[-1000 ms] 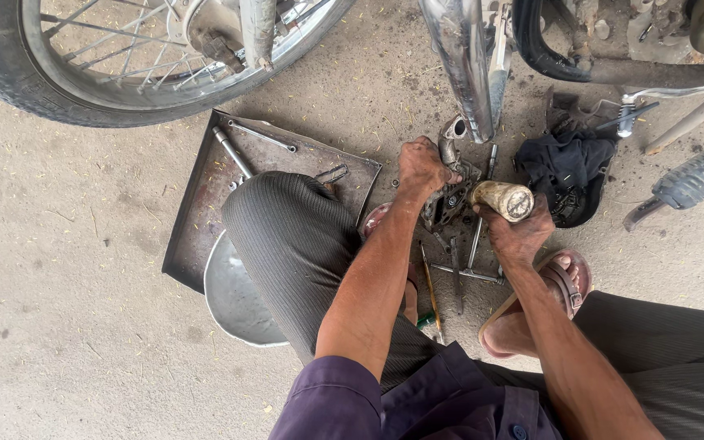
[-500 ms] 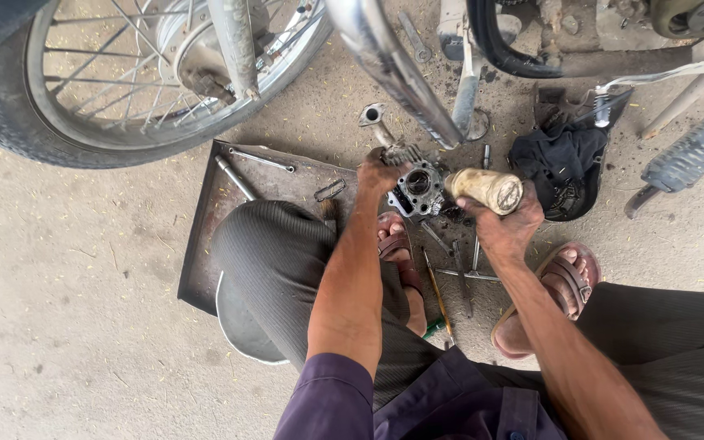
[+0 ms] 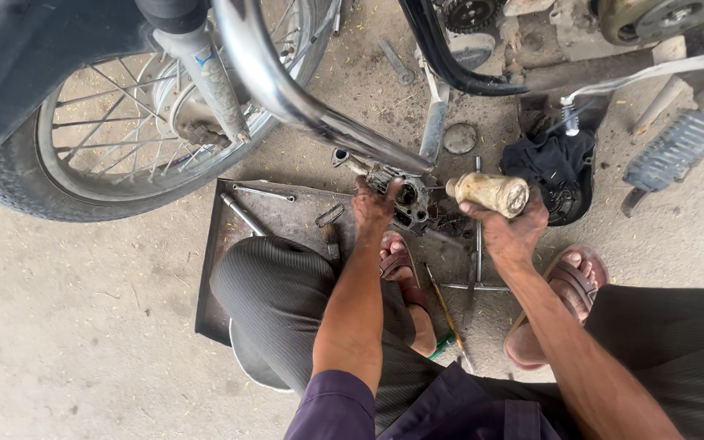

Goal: The person cleans and prepares motorcycle engine components, applies lubricant from a bottle to the cylinder head, and fits a new gasket from its packaging onto the engine block.

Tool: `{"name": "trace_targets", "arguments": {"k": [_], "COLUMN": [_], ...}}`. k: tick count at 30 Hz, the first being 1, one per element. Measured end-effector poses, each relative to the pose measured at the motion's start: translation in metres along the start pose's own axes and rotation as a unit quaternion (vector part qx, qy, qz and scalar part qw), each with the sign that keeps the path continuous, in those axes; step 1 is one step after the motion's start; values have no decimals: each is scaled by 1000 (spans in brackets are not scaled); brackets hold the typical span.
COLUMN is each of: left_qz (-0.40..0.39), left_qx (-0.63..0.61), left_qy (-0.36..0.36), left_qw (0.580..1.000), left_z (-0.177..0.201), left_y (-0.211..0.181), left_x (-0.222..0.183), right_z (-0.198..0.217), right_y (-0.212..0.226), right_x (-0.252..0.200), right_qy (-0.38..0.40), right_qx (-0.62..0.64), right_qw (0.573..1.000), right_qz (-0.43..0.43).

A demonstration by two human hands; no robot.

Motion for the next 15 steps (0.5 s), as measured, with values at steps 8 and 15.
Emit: {"name": "trace_targets", "arguments": {"k": [8,15], "left_qz": [0,-98], "left_qx": [121,39], "left_qy": [-34,89], "left_qw": [992,990], "left_z": [14,26], "left_y": [-26,16], "left_x": [-18,24], "right_z": [-12,-12], "right_y": [1,-15], "right_x": [0,1], "right_qy": [-9,-8], "right_qx": [-57,-19], "right_qw": [998,1000], "right_qz": [32,15]}}
Point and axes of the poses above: each hand's wrist, its own x-axis towards the middle knuckle, its own z-axis out of the back of the hand, y = z × x, the point moved 4 cm from there along x, towards the middle knuckle, and after that the axes turned 8 degrees about x, right-handed, at the moved point
